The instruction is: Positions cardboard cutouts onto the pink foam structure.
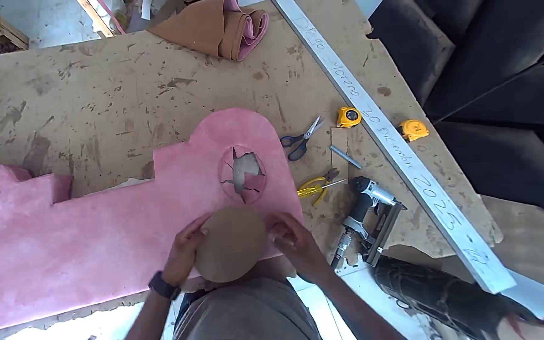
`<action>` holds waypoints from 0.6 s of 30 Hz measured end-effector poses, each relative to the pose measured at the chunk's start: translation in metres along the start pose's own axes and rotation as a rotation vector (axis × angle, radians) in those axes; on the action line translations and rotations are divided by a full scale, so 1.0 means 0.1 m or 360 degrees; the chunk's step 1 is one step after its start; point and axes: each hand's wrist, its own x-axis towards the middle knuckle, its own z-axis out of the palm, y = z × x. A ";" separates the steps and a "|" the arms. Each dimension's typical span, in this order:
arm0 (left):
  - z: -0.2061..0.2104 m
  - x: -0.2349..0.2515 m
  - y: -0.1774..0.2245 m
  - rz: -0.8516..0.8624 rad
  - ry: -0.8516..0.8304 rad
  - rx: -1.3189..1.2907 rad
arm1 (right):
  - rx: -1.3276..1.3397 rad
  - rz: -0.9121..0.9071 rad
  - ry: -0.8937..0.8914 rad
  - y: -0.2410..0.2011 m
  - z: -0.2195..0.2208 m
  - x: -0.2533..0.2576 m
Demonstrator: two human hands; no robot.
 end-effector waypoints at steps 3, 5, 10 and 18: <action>-0.04 0.36 0.44 -0.0054 -0.0420 0.0414 | -0.0016 0.0228 -0.0294 -0.27 -0.13 0.14; 0.01 0.71 0.65 -0.0026 -0.0505 0.0439 | 0.0102 0.0326 -0.0470 -0.38 -0.08 0.18; 0.01 1.11 0.58 0.0221 0.0191 -0.0153 | 0.0766 0.0411 0.0080 -0.20 0.18 0.06; 0.20 0.53 -0.03 0.0537 0.0269 0.0637 | 0.1081 0.0455 0.0527 -0.06 0.55 0.14</action>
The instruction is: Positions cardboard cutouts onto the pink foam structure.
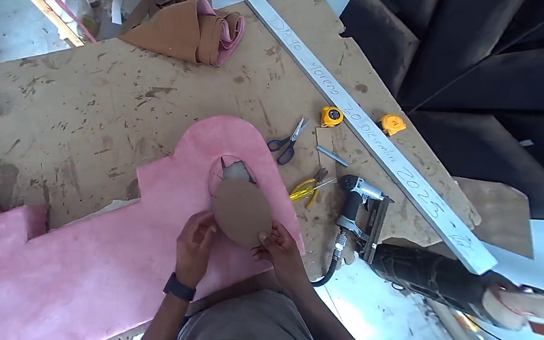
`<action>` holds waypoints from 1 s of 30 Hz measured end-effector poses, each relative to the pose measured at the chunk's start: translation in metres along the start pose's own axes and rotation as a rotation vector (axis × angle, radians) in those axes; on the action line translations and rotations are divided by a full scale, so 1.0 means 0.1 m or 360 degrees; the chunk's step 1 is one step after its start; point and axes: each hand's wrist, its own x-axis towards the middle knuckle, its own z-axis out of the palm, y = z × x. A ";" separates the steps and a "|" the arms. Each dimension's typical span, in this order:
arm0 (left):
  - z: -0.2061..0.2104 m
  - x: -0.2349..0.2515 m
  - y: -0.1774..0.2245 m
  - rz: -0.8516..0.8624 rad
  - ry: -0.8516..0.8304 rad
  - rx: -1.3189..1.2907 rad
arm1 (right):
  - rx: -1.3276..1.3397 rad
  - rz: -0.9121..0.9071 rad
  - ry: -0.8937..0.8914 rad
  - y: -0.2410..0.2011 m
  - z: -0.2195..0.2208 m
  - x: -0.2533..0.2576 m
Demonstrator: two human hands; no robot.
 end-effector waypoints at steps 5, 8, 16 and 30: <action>0.03 0.07 0.01 0.0024 -0.0040 0.0037 | 0.0076 -0.0020 0.0077 0.03 0.11 0.09; 0.03 0.17 0.01 0.0107 -0.0112 0.0434 | 0.0121 -0.0004 0.0062 -0.04 0.25 0.18; 0.08 0.54 -0.08 0.0216 -0.0107 0.1078 | 0.0083 0.0028 0.0160 -0.16 0.57 0.57; 0.15 0.57 -0.17 0.0206 -0.0045 0.1091 | 0.0001 0.0049 0.0208 -0.12 0.56 0.57</action>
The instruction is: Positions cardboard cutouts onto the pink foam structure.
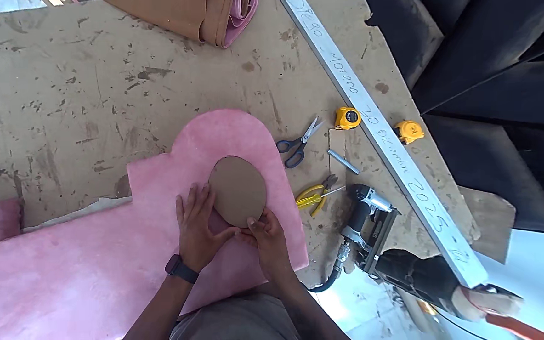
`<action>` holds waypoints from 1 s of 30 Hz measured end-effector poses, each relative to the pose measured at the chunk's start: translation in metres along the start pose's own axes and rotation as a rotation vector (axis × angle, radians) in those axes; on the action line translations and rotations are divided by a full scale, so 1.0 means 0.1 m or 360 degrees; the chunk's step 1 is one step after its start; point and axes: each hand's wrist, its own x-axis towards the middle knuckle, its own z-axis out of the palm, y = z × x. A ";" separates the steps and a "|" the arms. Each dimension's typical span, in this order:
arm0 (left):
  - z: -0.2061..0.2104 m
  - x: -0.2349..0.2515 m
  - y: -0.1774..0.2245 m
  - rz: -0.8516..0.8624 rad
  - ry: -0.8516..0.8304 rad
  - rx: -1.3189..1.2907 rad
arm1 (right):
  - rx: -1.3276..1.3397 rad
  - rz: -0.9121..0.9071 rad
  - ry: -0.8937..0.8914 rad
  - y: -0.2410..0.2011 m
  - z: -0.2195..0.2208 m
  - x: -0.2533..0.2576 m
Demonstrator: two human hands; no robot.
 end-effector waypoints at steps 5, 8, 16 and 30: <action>-0.01 0.00 -0.02 0.0014 0.0018 -0.0040 | 0.0009 -0.0023 0.0039 0.01 0.07 -0.02; 0.00 0.00 -0.03 -0.0011 0.0027 -0.0010 | -0.0041 -0.0003 0.0054 -0.02 0.10 0.00; 0.02 0.10 -0.09 -0.0005 0.0025 0.0009 | -0.0047 -0.0073 0.0095 0.00 0.19 0.10; -0.71 0.15 -0.06 -0.0333 -0.0287 -0.1171 | -0.1193 -0.0513 -0.0716 -0.96 -0.60 0.26</action>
